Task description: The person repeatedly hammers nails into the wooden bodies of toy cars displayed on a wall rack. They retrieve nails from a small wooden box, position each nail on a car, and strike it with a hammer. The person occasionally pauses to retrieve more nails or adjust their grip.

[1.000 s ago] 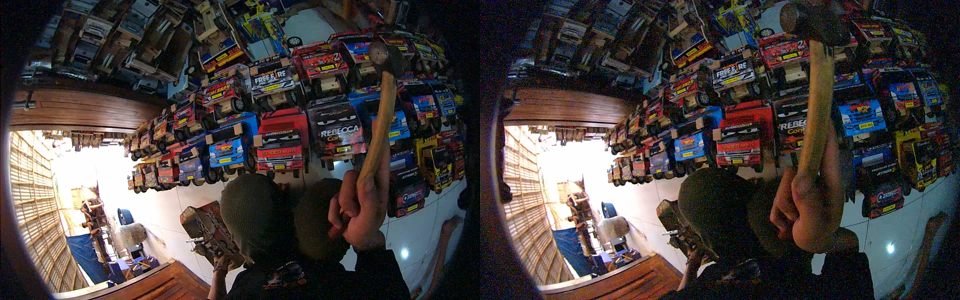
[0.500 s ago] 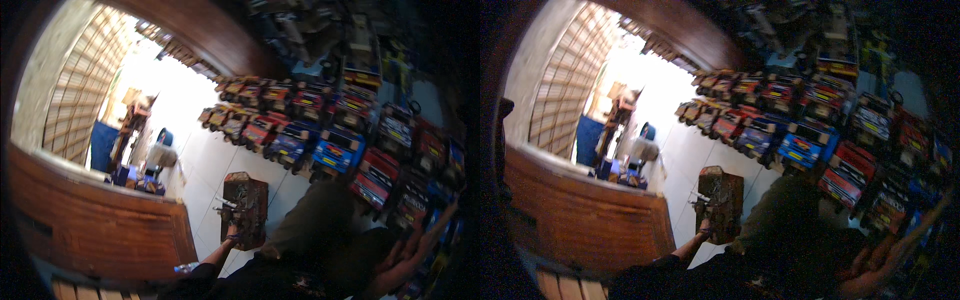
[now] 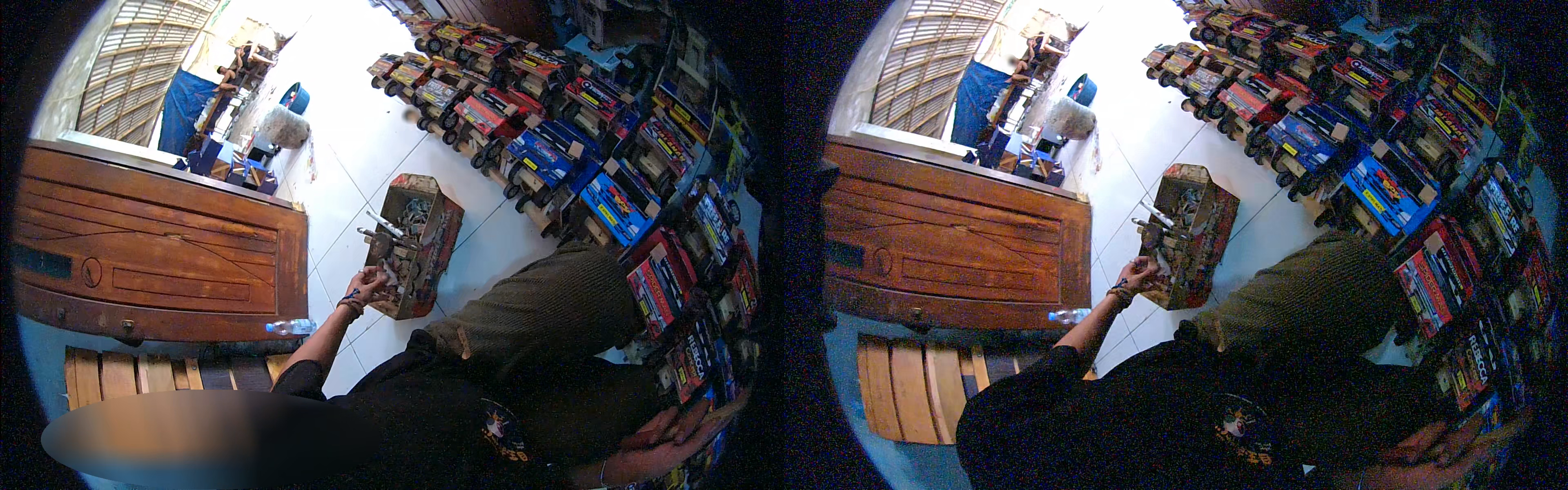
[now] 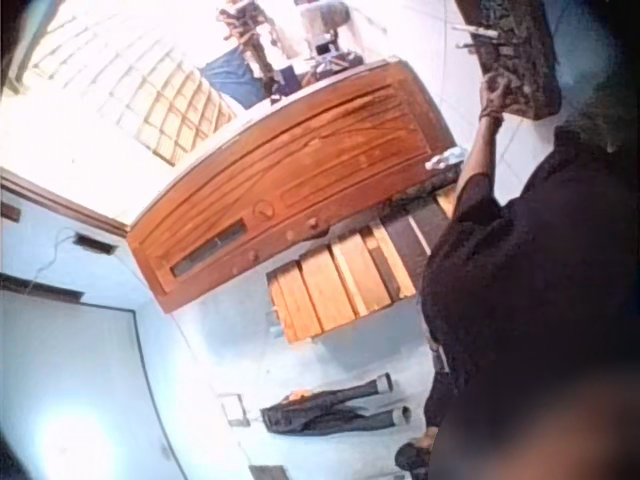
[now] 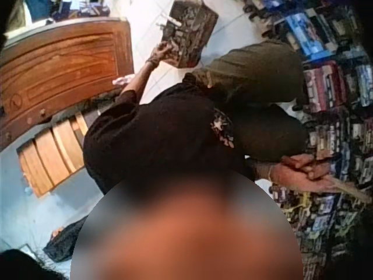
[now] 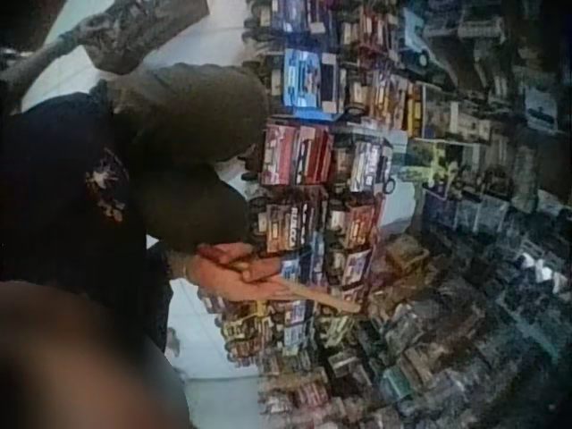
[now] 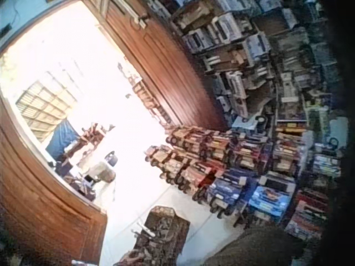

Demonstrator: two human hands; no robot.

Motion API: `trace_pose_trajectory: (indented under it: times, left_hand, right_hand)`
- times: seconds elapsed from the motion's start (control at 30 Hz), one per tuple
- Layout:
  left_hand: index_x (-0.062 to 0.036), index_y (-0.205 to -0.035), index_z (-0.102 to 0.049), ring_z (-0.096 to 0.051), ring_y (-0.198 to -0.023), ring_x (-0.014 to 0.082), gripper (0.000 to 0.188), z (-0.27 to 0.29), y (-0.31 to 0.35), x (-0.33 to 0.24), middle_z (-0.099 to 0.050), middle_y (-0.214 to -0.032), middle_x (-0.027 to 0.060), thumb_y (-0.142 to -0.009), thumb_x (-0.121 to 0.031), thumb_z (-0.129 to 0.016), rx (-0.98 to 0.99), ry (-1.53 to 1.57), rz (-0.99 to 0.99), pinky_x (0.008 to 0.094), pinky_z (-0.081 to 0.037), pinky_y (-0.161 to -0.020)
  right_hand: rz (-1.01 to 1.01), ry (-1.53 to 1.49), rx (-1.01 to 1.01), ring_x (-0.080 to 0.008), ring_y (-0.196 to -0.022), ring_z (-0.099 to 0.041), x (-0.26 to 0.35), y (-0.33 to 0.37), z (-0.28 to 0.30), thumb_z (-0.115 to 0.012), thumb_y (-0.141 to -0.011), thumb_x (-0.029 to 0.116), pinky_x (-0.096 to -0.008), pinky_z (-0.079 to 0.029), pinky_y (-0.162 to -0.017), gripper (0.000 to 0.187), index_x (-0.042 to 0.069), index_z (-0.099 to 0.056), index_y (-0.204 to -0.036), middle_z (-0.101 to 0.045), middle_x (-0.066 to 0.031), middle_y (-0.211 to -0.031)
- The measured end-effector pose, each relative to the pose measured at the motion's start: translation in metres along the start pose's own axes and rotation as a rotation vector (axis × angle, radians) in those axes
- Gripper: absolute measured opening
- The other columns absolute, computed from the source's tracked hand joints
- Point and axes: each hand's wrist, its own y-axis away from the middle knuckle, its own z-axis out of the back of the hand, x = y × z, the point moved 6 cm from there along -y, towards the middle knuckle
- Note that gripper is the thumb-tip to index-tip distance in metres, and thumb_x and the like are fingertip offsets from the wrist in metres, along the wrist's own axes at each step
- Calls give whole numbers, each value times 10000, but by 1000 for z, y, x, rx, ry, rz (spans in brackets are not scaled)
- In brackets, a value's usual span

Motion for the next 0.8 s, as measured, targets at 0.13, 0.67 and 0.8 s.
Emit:
trace_pose_trajectory:
  times: [0.13,0.67,0.8]
  left_hand:
    - [-70,-1212,-570,-673,-947,236,381,-10,5,-6,-648,-1073,103,-867,-101,-729,-12,20,61,369,-619,-746]
    - [-54,-960,-653,-703,-803,178,310,2,-3,8,-669,-859,40,-910,-357,-695,-121,-165,8,294,-582,-596]
    - [-17,-964,-641,-704,-747,198,300,5,1,4,-672,-850,71,-904,-302,-712,-146,50,-8,308,-596,-597]
  right_hand:
    - [101,232,-134,-87,-523,-339,2,10,-8,-393,-1032,391,-202,-379,-421,269,131,-361,-1094,-413,-60,-936]
    - [281,713,-193,-277,-1423,-300,10,7,-8,-334,-1034,361,-450,-206,-1188,576,62,-252,-1520,-240,-145,-1568]
    - [149,599,-338,-259,-1404,-342,9,11,-13,-371,-1006,441,-411,-284,-1149,633,65,-292,-1508,-275,-144,-1561]
